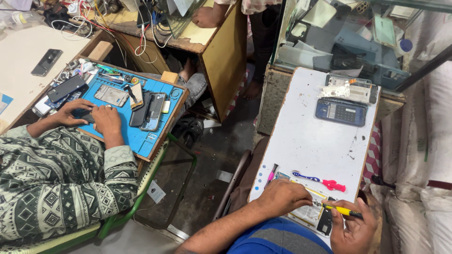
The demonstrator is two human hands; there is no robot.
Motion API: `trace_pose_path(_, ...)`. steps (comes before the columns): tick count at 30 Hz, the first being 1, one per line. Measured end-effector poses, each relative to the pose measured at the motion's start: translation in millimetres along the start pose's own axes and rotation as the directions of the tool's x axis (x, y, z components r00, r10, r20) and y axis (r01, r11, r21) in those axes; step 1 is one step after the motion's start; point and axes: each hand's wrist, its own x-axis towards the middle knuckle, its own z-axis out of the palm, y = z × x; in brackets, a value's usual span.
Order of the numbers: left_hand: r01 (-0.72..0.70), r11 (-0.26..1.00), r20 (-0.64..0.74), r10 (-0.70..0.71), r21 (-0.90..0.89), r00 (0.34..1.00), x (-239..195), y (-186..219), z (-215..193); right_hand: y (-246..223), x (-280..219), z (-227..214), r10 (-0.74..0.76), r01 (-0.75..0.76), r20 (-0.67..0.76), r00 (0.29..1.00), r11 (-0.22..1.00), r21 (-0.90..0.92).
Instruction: The person uses a screwdriver to remove screws from a disassembled mobile phone placed on a white work surface. They unscrew several fasteners, lift a small metal bracket, and continue working on the phone's internal components.
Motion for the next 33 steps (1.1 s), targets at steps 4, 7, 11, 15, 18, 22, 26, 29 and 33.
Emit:
trace_pose_path(4, 0.015, 1.0, 0.001, -0.015, -0.012, 1.0, 0, 2, -3, -16, 1, -1, -0.011, 0.01, 0.04, 0.999, 1.0, 0.028)
trace_pose_path(7, 0.066, 0.998, -0.007, -0.066, 0.009, 0.998, 10, 2, 1, -16, 9, -17, 0.059, -0.004, 0.136, 0.989, 0.927, -0.374)
trace_pose_path(11, 0.065, 0.996, -0.08, -0.07, -0.067, 0.994, 7, -15, 3, 10, -3, -44, 0.118, -0.119, -0.016, 0.993, 0.971, -0.208)
trace_pose_path(15, 0.107, 0.99, -0.097, -0.098, 0.089, 0.99, 10, -28, -13, 30, -18, -84, 0.237, -0.258, -0.187, 0.953, 0.961, -0.095)
trace_pose_path(18, 0.075, 0.985, -0.097, -0.06, 0.153, 0.993, 17, -30, -24, 34, -23, -97, 0.267, -0.283, -0.23, 0.936, 0.958, -0.043)
trace_pose_path(22, 0.021, 0.972, -0.02, -0.017, 0.236, 1.0, 22, -24, -19, 36, -28, -93, 0.27, -0.281, -0.196, 0.943, 0.959, -0.029)
trace_pose_path(26, -0.089, 0.97, 0.108, 0.066, 0.227, 0.992, 25, -23, -4, 46, -36, -83, 0.228, -0.239, -0.149, 0.962, 0.969, -0.066)
trace_pose_path(29, -0.144, 0.979, 0.193, 0.115, 0.146, 0.974, 29, -22, 9, 52, -39, -79, 0.213, -0.222, -0.118, 0.97, 0.973, -0.068)
trace_pose_path(33, -0.216, 0.976, 0.3, 0.198, 0.027, 0.933, 34, -23, 29, 53, -41, -77, 0.164, -0.174, -0.077, 0.983, 0.975, -0.141)
